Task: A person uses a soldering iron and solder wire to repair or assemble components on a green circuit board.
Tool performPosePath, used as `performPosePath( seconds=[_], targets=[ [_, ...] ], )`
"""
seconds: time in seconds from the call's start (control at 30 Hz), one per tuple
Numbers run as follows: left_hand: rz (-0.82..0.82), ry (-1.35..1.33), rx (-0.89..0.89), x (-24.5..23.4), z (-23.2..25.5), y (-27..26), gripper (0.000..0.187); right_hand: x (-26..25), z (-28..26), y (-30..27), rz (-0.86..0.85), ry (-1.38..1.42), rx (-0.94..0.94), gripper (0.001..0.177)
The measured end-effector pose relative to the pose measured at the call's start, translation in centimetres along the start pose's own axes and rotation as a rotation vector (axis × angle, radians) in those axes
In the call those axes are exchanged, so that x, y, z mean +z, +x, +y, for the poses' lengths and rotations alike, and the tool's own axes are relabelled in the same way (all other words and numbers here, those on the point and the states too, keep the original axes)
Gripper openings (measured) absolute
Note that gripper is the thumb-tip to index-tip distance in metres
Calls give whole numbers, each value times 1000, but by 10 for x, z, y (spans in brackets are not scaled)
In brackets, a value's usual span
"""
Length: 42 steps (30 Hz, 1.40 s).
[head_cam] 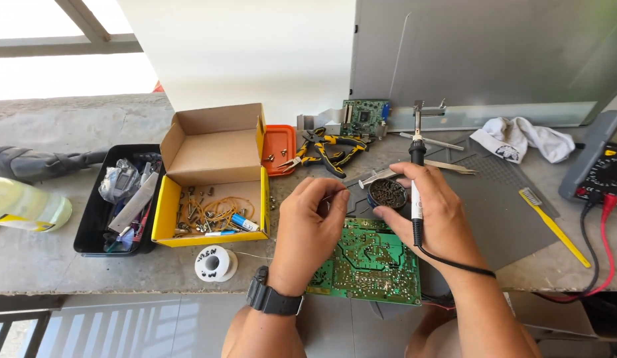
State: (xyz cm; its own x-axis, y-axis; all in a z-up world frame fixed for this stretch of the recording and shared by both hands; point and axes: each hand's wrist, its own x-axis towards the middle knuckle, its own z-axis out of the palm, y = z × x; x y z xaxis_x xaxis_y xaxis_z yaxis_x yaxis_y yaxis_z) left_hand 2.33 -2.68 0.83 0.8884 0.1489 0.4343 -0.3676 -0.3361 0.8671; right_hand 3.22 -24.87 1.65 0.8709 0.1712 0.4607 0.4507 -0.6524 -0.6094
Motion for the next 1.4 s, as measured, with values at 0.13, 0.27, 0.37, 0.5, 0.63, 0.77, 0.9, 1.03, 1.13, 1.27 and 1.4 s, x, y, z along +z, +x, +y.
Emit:
performPosePath(
  seconds=[0.13,0.27,0.37,0.5,0.63,0.77,0.9,1.03,1.13,1.27,1.4],
  targets=[
    [-40,-10,-29,-1,2,-1,4,10,2,-1,-16,20,-10,72],
    [-85,21,-24,-2,-1,-1,4,3,4,-9,51,178,-19,60],
    [-130,61,-28,-8,0,0,4,-10,12,-29,165,205,-42,38],
    [-243,173,22,-14,-11,6,5,-12,22,-63,353,633,274,55],
    [-259,162,31,-11,-11,8,7,-12,52,-77,409,806,409,37],
    [-262,179,12,-2,-15,10,4,-12,71,-72,373,709,479,27],
    [-274,224,27,4,-16,14,6,-15,112,-74,279,678,409,26],
    [-345,221,31,6,-14,18,7,-13,118,-72,312,816,380,30],
    [-394,253,17,7,-13,17,6,-10,114,-74,320,871,399,28],
    [-350,237,59,10,-14,15,6,-8,112,-74,361,879,423,24],
    [-345,257,52,13,-17,13,5,-9,108,-72,349,868,426,22]
  ],
)
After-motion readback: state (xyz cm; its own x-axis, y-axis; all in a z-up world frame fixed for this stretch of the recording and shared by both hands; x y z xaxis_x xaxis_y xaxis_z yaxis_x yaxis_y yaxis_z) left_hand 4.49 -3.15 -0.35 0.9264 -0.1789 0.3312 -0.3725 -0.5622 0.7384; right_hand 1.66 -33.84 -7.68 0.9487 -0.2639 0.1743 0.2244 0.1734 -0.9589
